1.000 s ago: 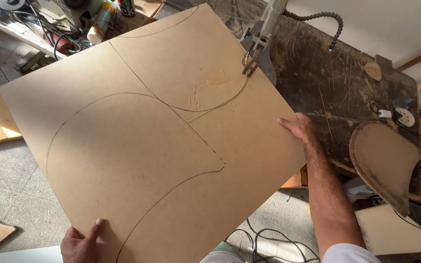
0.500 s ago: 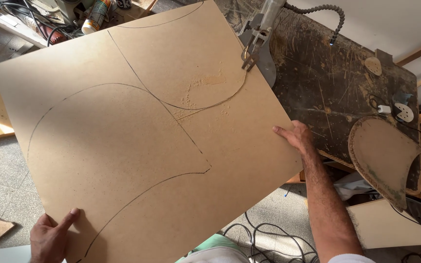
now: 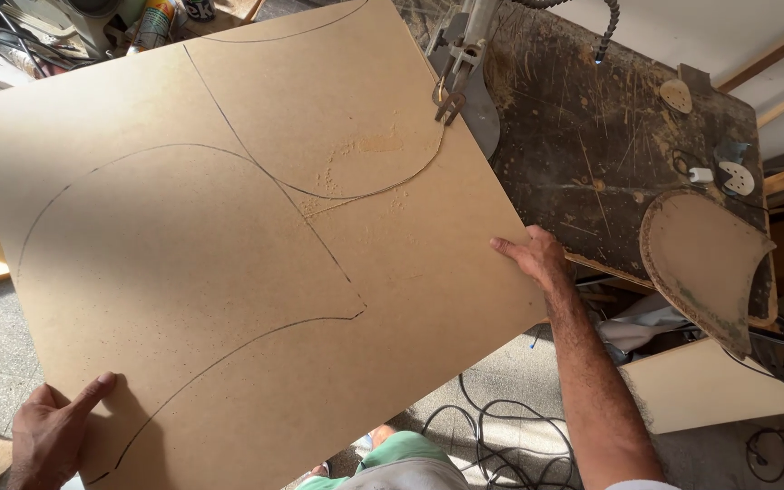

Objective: Sawing curved shapes out of a wooden board using a scroll saw

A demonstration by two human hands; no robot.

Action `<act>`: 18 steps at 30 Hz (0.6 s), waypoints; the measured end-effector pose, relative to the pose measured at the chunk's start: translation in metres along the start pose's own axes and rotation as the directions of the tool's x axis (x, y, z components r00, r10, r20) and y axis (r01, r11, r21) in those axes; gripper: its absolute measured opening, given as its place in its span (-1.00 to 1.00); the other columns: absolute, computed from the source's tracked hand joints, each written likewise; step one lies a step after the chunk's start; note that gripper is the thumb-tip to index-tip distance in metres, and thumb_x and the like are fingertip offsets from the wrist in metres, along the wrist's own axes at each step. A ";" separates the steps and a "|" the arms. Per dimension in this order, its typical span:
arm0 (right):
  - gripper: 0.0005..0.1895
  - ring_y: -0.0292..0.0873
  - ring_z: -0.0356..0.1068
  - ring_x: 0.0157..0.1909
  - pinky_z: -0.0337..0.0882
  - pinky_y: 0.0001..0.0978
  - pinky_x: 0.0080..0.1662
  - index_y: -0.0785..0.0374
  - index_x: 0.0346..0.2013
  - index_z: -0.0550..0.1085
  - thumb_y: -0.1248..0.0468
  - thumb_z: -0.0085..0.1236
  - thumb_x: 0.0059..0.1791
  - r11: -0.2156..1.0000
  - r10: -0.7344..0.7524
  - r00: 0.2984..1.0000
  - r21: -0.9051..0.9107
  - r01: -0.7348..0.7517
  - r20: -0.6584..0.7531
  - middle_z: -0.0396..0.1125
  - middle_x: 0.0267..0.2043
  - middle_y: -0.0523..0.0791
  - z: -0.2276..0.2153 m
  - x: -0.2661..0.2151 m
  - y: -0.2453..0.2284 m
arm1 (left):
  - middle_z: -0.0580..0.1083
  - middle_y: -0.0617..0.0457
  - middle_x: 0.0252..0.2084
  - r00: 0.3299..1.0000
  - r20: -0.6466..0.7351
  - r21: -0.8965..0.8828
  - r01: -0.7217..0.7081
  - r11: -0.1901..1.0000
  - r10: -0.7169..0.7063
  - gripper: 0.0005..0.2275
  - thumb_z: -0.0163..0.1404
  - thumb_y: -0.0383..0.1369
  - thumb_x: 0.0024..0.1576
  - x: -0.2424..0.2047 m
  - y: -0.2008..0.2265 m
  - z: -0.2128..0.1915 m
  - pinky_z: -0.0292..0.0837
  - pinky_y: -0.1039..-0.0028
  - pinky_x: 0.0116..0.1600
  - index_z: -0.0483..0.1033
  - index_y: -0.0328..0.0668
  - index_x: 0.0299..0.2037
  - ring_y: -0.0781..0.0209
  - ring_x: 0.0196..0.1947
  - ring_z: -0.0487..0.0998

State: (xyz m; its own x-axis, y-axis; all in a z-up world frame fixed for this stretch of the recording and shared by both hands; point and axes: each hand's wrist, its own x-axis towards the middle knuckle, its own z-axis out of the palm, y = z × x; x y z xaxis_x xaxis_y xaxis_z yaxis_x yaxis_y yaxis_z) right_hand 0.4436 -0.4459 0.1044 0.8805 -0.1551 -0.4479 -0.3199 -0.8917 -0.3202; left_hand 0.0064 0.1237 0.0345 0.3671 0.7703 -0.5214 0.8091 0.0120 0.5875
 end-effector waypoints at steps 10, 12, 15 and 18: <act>0.17 0.09 0.24 0.39 0.28 -0.09 0.29 0.29 0.39 0.26 -0.36 0.28 -0.31 0.998 0.005 1.000 0.058 -0.006 0.014 0.23 0.41 0.03 -0.004 0.001 0.000 | 0.20 -0.10 -0.45 0.999 -0.032 0.000 0.018 1.000 -0.018 -0.40 0.32 0.04 -0.06 0.001 -0.013 0.008 0.06 0.19 -0.47 0.15 -0.26 -0.45 0.03 -0.43 0.18; 0.23 0.11 0.14 0.46 0.20 -0.07 0.36 0.29 0.43 0.19 -0.40 0.25 -0.31 0.999 0.010 1.000 0.034 -0.011 0.017 0.11 0.47 0.05 0.000 0.004 -0.001 | 0.19 -0.09 -0.43 1.000 -0.021 -0.008 0.001 1.000 -0.001 -0.42 0.32 0.01 -0.03 0.010 0.000 -0.001 0.05 0.20 -0.45 0.16 -0.26 -0.43 0.04 -0.43 0.16; 0.30 0.14 0.01 0.53 0.13 -0.02 0.43 0.29 0.48 0.11 -0.46 0.19 -0.30 0.999 0.029 0.998 -0.030 -0.028 0.047 -0.02 0.55 0.08 0.003 0.001 -0.002 | 0.26 -0.17 -0.35 1.000 0.020 0.031 -0.005 1.000 0.004 -0.45 0.30 -0.01 0.03 0.028 0.010 -0.013 0.19 0.11 -0.41 0.25 -0.34 -0.33 -0.06 -0.36 0.26; 0.31 0.14 -0.05 0.56 0.08 0.00 0.45 0.27 0.50 0.05 -0.48 0.14 -0.28 0.997 0.043 0.995 -0.067 -0.037 0.089 -0.08 0.57 0.06 0.007 -0.006 -0.005 | 0.37 -0.33 -0.22 0.999 0.018 0.077 0.042 0.996 -0.044 -0.44 0.28 0.00 0.11 0.031 0.036 -0.024 0.37 -0.07 -0.29 0.33 -0.44 -0.23 -0.23 -0.22 0.38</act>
State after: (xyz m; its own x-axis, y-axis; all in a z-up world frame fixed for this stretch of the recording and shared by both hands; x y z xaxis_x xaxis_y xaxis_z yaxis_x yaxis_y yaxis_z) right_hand 0.4376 -0.4375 0.1030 0.8313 -0.1549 -0.5338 -0.3283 -0.9118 -0.2468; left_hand 0.0359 0.1633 0.0536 0.3399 0.7572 -0.5577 0.8568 -0.0049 0.5156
